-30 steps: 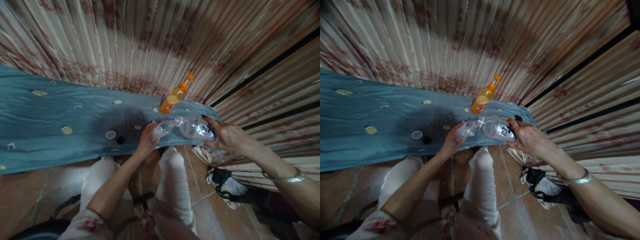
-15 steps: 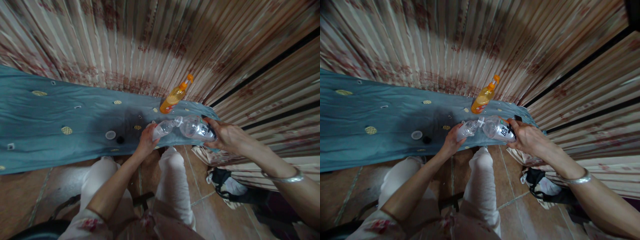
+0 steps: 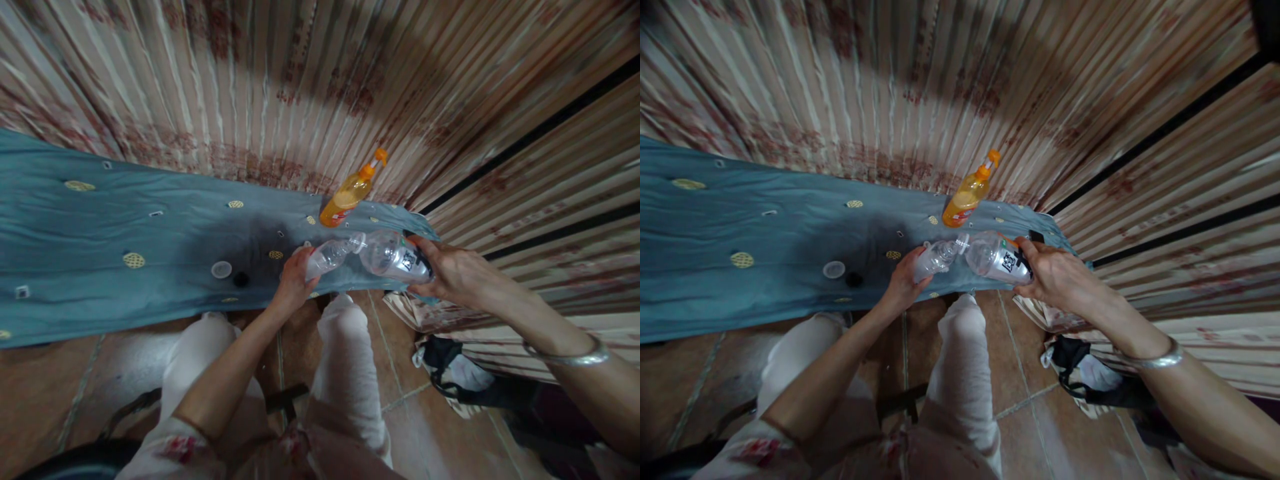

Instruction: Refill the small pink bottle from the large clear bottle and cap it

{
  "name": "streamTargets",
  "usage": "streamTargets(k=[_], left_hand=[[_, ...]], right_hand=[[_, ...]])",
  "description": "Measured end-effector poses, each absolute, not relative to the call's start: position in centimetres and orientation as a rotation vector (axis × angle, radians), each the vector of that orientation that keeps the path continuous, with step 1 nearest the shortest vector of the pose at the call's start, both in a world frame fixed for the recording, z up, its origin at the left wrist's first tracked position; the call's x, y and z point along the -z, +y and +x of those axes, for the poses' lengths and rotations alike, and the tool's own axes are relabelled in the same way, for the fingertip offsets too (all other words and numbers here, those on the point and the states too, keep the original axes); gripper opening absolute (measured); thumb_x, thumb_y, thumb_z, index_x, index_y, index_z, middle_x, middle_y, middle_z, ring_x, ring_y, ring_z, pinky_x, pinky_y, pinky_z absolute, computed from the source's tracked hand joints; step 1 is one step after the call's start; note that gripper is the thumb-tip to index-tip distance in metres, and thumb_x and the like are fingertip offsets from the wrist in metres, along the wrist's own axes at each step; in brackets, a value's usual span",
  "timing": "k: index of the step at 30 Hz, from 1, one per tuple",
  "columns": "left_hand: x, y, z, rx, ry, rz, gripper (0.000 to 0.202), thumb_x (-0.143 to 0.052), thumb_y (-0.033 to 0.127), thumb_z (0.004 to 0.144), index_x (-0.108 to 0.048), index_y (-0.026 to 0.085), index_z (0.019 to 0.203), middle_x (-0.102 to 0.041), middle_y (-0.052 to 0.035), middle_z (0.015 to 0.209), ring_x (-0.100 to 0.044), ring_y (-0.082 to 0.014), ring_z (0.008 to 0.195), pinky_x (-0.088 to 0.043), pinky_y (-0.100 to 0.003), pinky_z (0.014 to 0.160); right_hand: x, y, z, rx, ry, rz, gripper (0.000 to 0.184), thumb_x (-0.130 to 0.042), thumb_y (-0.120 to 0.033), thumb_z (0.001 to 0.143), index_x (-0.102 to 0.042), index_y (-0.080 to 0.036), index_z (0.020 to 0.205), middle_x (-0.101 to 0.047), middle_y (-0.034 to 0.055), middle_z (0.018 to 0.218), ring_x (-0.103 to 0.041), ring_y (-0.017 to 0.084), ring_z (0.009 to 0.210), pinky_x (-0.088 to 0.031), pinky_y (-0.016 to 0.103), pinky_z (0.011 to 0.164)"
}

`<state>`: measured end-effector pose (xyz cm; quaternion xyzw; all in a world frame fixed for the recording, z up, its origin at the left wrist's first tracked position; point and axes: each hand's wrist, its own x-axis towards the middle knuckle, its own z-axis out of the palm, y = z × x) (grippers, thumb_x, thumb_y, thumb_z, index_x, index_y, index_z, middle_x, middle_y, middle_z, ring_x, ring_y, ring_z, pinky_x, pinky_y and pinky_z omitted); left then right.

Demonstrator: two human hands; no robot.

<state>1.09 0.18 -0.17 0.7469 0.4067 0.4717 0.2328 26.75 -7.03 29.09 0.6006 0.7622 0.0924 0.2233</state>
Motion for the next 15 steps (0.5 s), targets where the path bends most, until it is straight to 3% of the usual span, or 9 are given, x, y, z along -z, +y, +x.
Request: streamTargets(k=[15], left_hand=[[0.70, 0.36, 1.08, -1.300, 1.096, 2.057, 0.075, -0.080, 0.020, 0.090, -0.053, 0.025, 0.159, -0.075, -0.0157, 0.152, -0.075, -0.0349, 0.139, -0.061, -0.055, 0.121]], right_hand=[[-29.12, -7.00, 27.17, -0.265, 2.118, 1.644, 0.079, -0.080, -0.037, 0.091, -0.057, -0.006, 0.160, -0.086, 0.0204, 0.115, -0.086, 0.039, 0.098, -0.059, 0.038, 0.077]])
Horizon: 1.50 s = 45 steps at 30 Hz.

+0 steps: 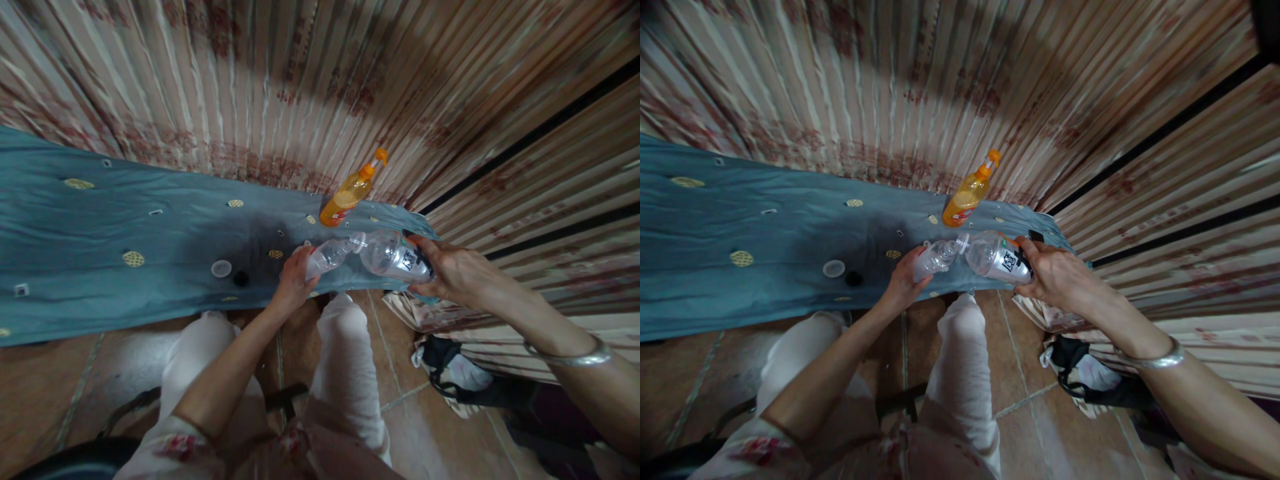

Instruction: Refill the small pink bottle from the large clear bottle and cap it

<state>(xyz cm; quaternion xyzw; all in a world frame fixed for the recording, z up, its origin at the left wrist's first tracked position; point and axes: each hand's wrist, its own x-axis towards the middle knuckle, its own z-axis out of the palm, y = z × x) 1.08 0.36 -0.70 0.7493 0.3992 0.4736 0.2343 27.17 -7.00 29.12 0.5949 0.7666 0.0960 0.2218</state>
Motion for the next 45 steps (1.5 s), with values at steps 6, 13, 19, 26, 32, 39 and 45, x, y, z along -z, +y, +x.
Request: streamTargets(k=[6, 13, 19, 26, 32, 39, 45], left_hand=[[0.5, 0.3, 1.2, -1.306, 1.100, 2.053, 0.072, -0.081, 0.017, 0.089, -0.055, 0.023, 0.156, -0.075, -0.0159, 0.150, -0.075, -0.0347, 0.138, -0.062, -0.055, 0.120], [1.0, 0.3, 1.4, -1.322, 1.099, 2.041, 0.075, -0.080, 0.018, 0.089, -0.052, 0.024, 0.159, -0.074, -0.0163, 0.154, -0.073, -0.0346, 0.141, -0.060, -0.055, 0.122], [0.8, 0.4, 1.1, -1.309, 1.086, 2.051, 0.072, -0.079, 0.020, 0.090, -0.053, 0.024, 0.157, -0.074, -0.0159, 0.153, -0.074, -0.0341, 0.140, -0.061, -0.054, 0.121], [0.3, 0.3, 1.1, -1.276, 1.094, 2.029, 0.069, -0.078, 0.020, 0.090, -0.055, 0.024, 0.155, -0.075, -0.0153, 0.151, -0.074, -0.0335, 0.139, -0.060, -0.054, 0.121], [0.2, 0.3, 1.3, -1.270, 1.111, 2.010, 0.071, -0.079, 0.020, 0.089, -0.055, 0.026, 0.155, -0.075, -0.0153, 0.152, -0.074, -0.0342, 0.141, -0.060, -0.054, 0.121], [0.2, 0.3, 1.2, -1.271, 1.111, 2.015, 0.070, -0.079, 0.018, 0.088, -0.056, 0.024, 0.154, -0.075, -0.0162, 0.153, -0.074, -0.0347, 0.142, -0.060, -0.055, 0.122], [-0.2, 0.3, 1.1, -1.269, 1.088, 2.003, 0.070, -0.080, 0.016, 0.087, -0.057, 0.024, 0.153, -0.075, -0.0151, 0.152, -0.074, -0.0340, 0.142, -0.060, -0.054, 0.123]], right_hand=[[-28.9, -7.0, 27.4, -0.290, 2.119, 1.646, 0.078, -0.079, -0.037, 0.091, -0.057, -0.008, 0.160, -0.086, 0.0183, 0.110, -0.085, 0.038, 0.093, -0.056, 0.037, 0.074], [-29.0, -7.2, 27.1, -0.296, 2.084, 1.665, 0.079, -0.081, -0.037, 0.092, -0.057, -0.009, 0.161, -0.086, 0.0184, 0.113, -0.086, 0.039, 0.095, -0.059, 0.038, 0.075], [-29.1, -7.2, 26.9, -0.288, 2.079, 1.661, 0.080, -0.083, -0.036, 0.091, -0.057, -0.006, 0.161, -0.086, 0.0198, 0.112, -0.086, 0.039, 0.095, -0.059, 0.038, 0.076], [-29.1, -7.2, 27.1, -0.296, 2.130, 1.649, 0.077, -0.081, -0.034, 0.090, -0.059, -0.007, 0.158, -0.086, 0.0184, 0.109, -0.086, 0.038, 0.093, -0.056, 0.037, 0.073], [-29.0, -7.3, 27.4, -0.321, 2.180, 1.621, 0.076, -0.080, -0.036, 0.089, -0.059, -0.008, 0.157, -0.086, 0.0158, 0.105, -0.083, 0.035, 0.086, -0.051, 0.035, 0.068], [-29.0, -7.3, 27.2, -0.302, 2.102, 1.650, 0.078, -0.081, -0.036, 0.091, -0.058, -0.006, 0.159, -0.085, 0.0189, 0.108, -0.085, 0.038, 0.092, -0.052, 0.035, 0.070], [-29.0, -7.3, 27.4, -0.298, 2.152, 1.628, 0.077, -0.081, -0.035, 0.090, -0.058, -0.007, 0.158, -0.086, 0.0176, 0.108, -0.084, 0.036, 0.090, -0.053, 0.036, 0.071]])
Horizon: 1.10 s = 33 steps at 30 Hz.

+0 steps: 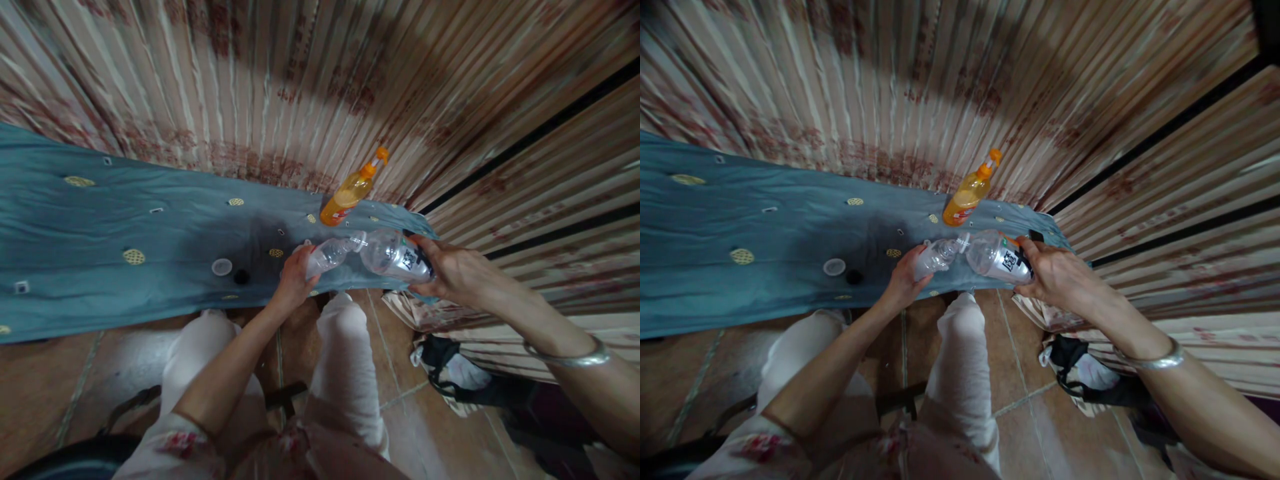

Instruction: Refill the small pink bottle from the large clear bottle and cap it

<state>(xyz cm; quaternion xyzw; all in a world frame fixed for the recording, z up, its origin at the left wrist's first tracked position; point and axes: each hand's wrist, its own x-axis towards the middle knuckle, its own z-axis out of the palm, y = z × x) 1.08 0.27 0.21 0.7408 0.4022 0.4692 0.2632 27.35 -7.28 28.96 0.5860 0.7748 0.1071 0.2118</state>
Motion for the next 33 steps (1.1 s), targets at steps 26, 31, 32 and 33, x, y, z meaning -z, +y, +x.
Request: streamTargets(k=[26, 31, 32, 33], left_hand=[[-0.6, 0.2, 1.0, -1.277, 1.096, 2.019, 0.066, -0.080, 0.017, 0.089, -0.057, 0.025, 0.150, -0.077, -0.0143, 0.150, -0.075, -0.0333, 0.141, -0.062, -0.053, 0.121], [-0.1, 0.2, 1.1, -1.285, 1.098, 2.012, 0.069, -0.080, 0.018, 0.089, -0.056, 0.025, 0.153, -0.075, -0.0152, 0.152, -0.074, -0.0337, 0.141, -0.062, -0.053, 0.121], [0.0, 0.2, 1.1, -1.283, 1.097, 2.013, 0.070, -0.080, 0.018, 0.089, -0.056, 0.025, 0.154, -0.075, -0.0155, 0.153, -0.074, -0.0340, 0.141, -0.062, -0.053, 0.121], [0.0, 0.2, 1.1, -1.283, 1.095, 2.015, 0.070, -0.080, 0.018, 0.088, -0.056, 0.024, 0.154, -0.075, -0.0156, 0.153, -0.074, -0.0342, 0.141, -0.061, -0.054, 0.121]], right_hand=[[-29.0, -7.4, 27.1, -0.259, 2.089, 1.664, 0.080, -0.080, -0.039, 0.093, -0.056, -0.006, 0.162, -0.087, 0.0191, 0.110, -0.086, 0.038, 0.095, -0.057, 0.036, 0.073], [-28.9, -7.5, 27.1, -0.253, 2.091, 1.664, 0.080, -0.079, -0.039, 0.093, -0.055, -0.005, 0.161, -0.087, 0.0202, 0.113, -0.086, 0.038, 0.097, -0.058, 0.037, 0.076], [-28.9, -7.5, 27.0, -0.250, 2.082, 1.669, 0.080, -0.079, -0.038, 0.093, -0.055, -0.005, 0.161, -0.087, 0.0211, 0.114, -0.086, 0.039, 0.099, -0.059, 0.037, 0.077], [-29.0, -7.5, 26.8, -0.244, 2.070, 1.675, 0.080, -0.079, -0.037, 0.094, -0.055, -0.004, 0.162, -0.086, 0.0220, 0.115, -0.086, 0.039, 0.101, -0.060, 0.038, 0.078]])
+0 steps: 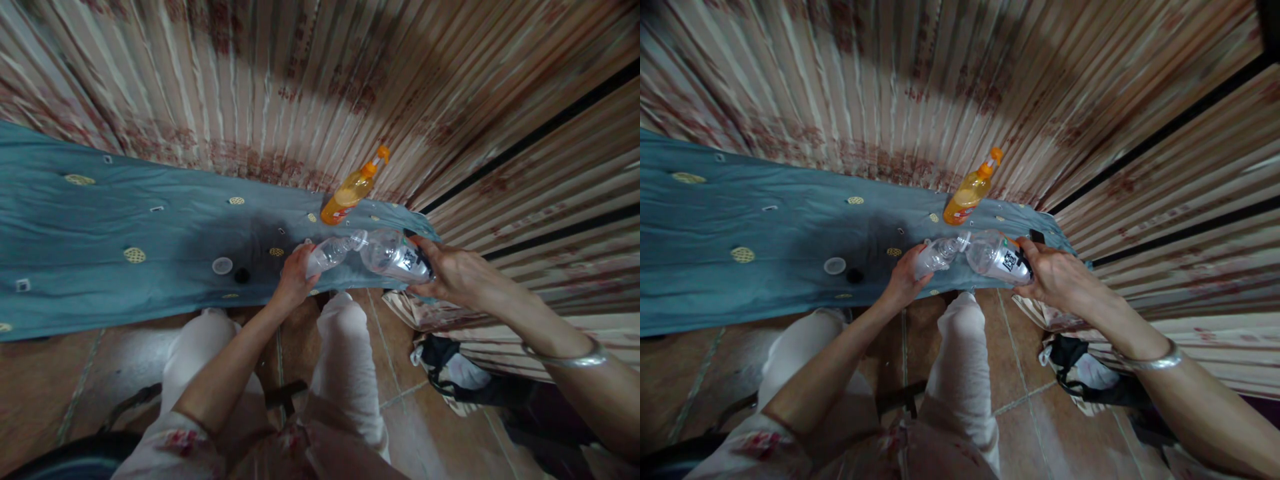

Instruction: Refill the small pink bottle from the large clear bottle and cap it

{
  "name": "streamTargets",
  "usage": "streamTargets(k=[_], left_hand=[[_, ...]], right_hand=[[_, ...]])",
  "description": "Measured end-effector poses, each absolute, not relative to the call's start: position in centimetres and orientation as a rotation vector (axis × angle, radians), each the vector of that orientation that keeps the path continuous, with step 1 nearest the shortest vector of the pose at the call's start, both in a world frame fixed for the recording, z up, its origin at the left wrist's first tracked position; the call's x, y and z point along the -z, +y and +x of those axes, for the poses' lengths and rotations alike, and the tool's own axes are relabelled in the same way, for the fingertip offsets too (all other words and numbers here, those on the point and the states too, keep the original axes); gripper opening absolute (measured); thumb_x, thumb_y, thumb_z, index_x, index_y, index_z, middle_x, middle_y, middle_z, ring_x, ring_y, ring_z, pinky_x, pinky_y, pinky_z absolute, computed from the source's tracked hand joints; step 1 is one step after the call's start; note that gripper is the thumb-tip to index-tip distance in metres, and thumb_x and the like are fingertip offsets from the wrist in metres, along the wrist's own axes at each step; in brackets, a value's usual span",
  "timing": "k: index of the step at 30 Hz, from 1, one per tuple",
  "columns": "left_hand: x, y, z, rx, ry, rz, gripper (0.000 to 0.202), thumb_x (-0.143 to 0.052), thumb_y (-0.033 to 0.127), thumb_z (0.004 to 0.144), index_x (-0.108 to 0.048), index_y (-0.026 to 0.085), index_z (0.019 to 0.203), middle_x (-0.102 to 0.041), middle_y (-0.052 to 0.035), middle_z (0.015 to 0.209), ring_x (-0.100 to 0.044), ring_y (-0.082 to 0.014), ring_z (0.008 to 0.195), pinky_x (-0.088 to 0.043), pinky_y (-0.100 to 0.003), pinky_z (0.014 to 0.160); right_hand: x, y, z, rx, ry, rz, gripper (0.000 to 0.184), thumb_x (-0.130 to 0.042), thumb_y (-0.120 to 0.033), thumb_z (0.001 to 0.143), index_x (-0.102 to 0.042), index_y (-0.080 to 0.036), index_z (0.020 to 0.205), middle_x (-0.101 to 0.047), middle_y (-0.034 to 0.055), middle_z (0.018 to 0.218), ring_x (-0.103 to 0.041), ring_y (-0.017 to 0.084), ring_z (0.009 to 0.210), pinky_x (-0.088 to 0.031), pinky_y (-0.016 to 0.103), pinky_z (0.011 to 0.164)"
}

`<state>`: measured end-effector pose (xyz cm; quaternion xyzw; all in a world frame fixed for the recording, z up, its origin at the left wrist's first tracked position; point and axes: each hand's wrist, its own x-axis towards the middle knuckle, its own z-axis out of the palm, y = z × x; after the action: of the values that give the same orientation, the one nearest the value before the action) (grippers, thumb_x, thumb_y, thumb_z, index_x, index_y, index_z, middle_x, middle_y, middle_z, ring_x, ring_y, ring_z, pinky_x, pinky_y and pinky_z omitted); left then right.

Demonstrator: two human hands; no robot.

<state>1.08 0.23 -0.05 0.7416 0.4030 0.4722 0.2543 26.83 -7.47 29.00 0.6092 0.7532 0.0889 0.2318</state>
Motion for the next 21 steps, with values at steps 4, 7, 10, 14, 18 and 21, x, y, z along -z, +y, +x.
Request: streamTargets(k=[4, 7, 10, 14, 18, 21], left_hand=[[0.07, 0.31, 1.10, -1.287, 1.099, 2.013, 0.071, -0.081, 0.016, 0.087, -0.056, 0.024, 0.154, -0.075, -0.0154, 0.153, -0.074, -0.0343, 0.142, -0.061, -0.055, 0.122], [-0.11, 0.31, 1.08, -1.273, 1.107, 2.011, 0.070, -0.082, 0.018, 0.087, -0.057, 0.025, 0.153, -0.075, -0.0149, 0.152, -0.075, -0.0346, 0.140, -0.062, -0.055, 0.121], [-0.25, 0.27, 1.03, -1.267, 1.115, 1.998, 0.069, -0.082, 0.019, 0.088, -0.058, 0.026, 0.152, -0.075, -0.0141, 0.152, -0.074, -0.0346, 0.141, -0.062, -0.055, 0.121], [-0.20, 0.26, 0.99, -1.278, 1.094, 2.007, 0.068, -0.082, 0.019, 0.089, -0.058, 0.026, 0.153, -0.076, -0.0139, 0.151, -0.074, -0.0337, 0.141, -0.062, -0.054, 0.121], [0.01, 0.31, 1.03, -1.293, 1.094, 2.022, 0.072, -0.083, 0.018, 0.087, -0.056, 0.025, 0.153, -0.075, -0.0147, 0.151, -0.075, -0.0343, 0.140, -0.063, -0.054, 0.119], [0.08, 0.32, 1.08, -1.294, 1.100, 2.025, 0.070, -0.082, 0.018, 0.088, -0.056, 0.025, 0.153, -0.076, -0.0138, 0.149, -0.076, -0.0338, 0.138, -0.063, -0.053, 0.119]], right_hand=[[-29.47, -7.41, 26.08, -0.211, 2.022, 1.683, 0.082, -0.081, -0.037, 0.095, -0.054, -0.001, 0.163, -0.086, 0.0228, 0.114, -0.087, 0.040, 0.102, -0.061, 0.038, 0.079], [-29.68, -7.34, 25.80, -0.208, 1.998, 1.682, 0.082, -0.081, -0.037, 0.095, -0.053, -0.001, 0.165, -0.087, 0.0220, 0.113, -0.087, 0.041, 0.101, -0.061, 0.039, 0.079], [-29.64, -7.33, 25.86, -0.217, 1.983, 1.680, 0.083, -0.082, -0.038, 0.096, -0.053, -0.002, 0.165, -0.087, 0.0219, 0.113, -0.087, 0.041, 0.100, -0.061, 0.039, 0.077], [-29.40, -7.39, 26.18, -0.242, 2.016, 1.675, 0.083, -0.083, -0.037, 0.095, -0.054, -0.002, 0.164, -0.087, 0.0214, 0.112, -0.087, 0.040, 0.100, -0.060, 0.038, 0.077], [-29.24, -7.46, 26.41, -0.272, 2.049, 1.674, 0.082, -0.086, -0.037, 0.092, -0.057, -0.003, 0.161, -0.087, 0.0206, 0.110, -0.087, 0.040, 0.096, -0.059, 0.037, 0.073], [-29.27, -7.47, 26.45, -0.279, 2.070, 1.667, 0.081, -0.085, -0.037, 0.092, -0.058, -0.003, 0.160, -0.087, 0.0210, 0.110, -0.087, 0.040, 0.095, -0.059, 0.037, 0.072]])
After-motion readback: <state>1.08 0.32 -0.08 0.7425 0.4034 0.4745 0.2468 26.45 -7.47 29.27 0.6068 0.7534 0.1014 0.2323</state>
